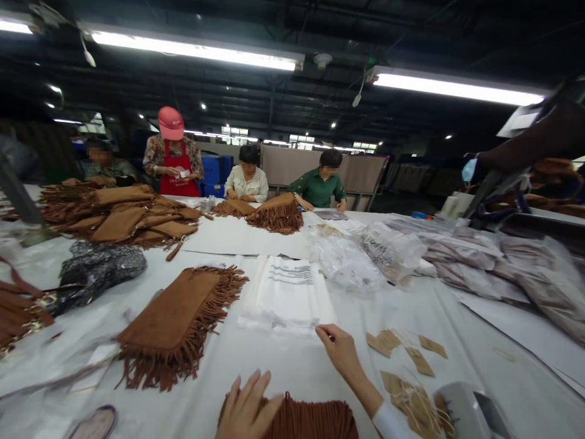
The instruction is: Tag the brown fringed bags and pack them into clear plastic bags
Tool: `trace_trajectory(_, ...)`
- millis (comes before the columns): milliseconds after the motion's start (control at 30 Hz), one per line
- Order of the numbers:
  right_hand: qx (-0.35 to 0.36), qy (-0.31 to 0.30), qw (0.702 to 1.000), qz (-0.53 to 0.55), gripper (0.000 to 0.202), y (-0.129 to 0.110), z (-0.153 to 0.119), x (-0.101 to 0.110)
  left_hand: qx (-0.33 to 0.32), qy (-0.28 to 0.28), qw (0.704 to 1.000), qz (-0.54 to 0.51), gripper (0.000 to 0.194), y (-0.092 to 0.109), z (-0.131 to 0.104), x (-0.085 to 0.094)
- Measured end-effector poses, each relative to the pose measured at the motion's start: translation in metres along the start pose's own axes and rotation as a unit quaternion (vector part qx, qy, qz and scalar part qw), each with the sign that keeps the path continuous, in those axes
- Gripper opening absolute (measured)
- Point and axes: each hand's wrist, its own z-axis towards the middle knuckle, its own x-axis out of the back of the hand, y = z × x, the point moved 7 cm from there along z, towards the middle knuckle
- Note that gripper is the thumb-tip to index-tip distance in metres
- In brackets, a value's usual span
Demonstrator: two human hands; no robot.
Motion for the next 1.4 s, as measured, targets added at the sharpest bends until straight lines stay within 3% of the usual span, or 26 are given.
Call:
trace_trajectory(100, 0.003, -0.028, 1.000, -0.004, 0.042, 0.013, 0.030, -0.029, 0.135, -0.027, 0.985, -0.106, 0.047, -0.070, 0.068, -0.006)
trace_trajectory(133, 0.004, -0.036, 0.999, -0.006, 0.041, 0.018, 0.038, -0.038, 0.196, -0.045, 0.972, -0.119, 0.046, -0.091, 0.089, -0.015)
trace_trajectory(200, 0.006, -0.049, 0.999, -0.014, 0.040, 0.026, 0.056, -0.052, 0.286, -0.136, 0.941, -0.119, 0.058, -0.120, 0.119, -0.044)
trace_trajectory(233, 0.008, -0.057, 0.998, -0.019, 0.038, 0.030, 0.066, -0.059, 0.301, -0.154, 0.934, -0.115, 0.061, -0.127, 0.132, -0.056)
trace_trajectory(300, 0.011, -0.077, 0.996, -0.030, 0.032, 0.038, 0.086, -0.072, 0.314, -0.183, 0.925, -0.110, 0.048, -0.133, 0.147, -0.081)
trace_trajectory(433, 0.007, -0.121, 0.990, -0.071, 0.013, 0.059, 0.118, -0.098, 0.305, -0.230, 0.918, -0.109, 0.017, -0.134, 0.146, -0.112)
trace_trajectory(500, -0.003, -0.133, 0.986, -0.096, 0.013, 0.069, 0.126, -0.107, 0.295, -0.251, 0.916, -0.104, 0.011, -0.141, 0.132, -0.108)
trace_trajectory(600, -0.021, -0.146, 0.982, -0.122, 0.014, 0.079, 0.129, -0.115, 0.300, -0.270, 0.912, -0.072, 0.011, -0.172, 0.101, -0.075)
trace_trajectory(700, -0.037, -0.143, 0.980, -0.136, 0.015, 0.085, 0.130, -0.118, 0.317, -0.264, 0.911, -0.018, 0.038, -0.212, 0.077, -0.028)
trace_trajectory(767, -0.040, -0.136, 0.980, -0.139, 0.022, 0.087, 0.130, -0.118, 0.312, -0.234, 0.921, 0.015, 0.060, -0.225, 0.077, -0.003)
trace_trajectory(833, -0.032, -0.125, 0.982, -0.139, 0.027, 0.087, 0.130, -0.117, 0.284, -0.170, 0.944, 0.016, 0.059, -0.217, 0.094, 0.009)
trace_trajectory(900, -0.018, -0.106, 0.984, -0.144, 0.031, 0.085, 0.130, -0.115, 0.237, -0.117, 0.964, -0.016, 0.050, -0.191, 0.121, 0.002)
trace_trajectory(967, 0.006, -0.076, 0.985, -0.154, 0.034, 0.082, 0.130, -0.111, 0.200, -0.109, 0.973, -0.047, 0.058, -0.157, 0.153, -0.023)
trace_trajectory(1067, 0.057, -0.030, 0.983, -0.171, 0.037, 0.076, 0.129, -0.108, 0.187, -0.143, 0.971, -0.045, 0.079, -0.115, 0.199, -0.072)
trace_trajectory(1133, 0.085, -0.004, 0.980, -0.181, 0.040, 0.073, 0.129, -0.106, 0.184, -0.174, 0.967, -0.035, 0.073, -0.100, 0.222, -0.101)
trace_trajectory(1233, 0.108, 0.025, 0.975, -0.194, 0.043, 0.073, 0.130, -0.103, 0.190, -0.203, 0.960, -0.029, 0.035, -0.100, 0.242, -0.128)
trace_trajectory(1400, 0.172, -0.004, 0.964, -0.204, 0.028, 0.070, 0.130, -0.095, 0.242, -0.208, 0.947, -0.027, 0.037, -0.142, 0.248, -0.128)
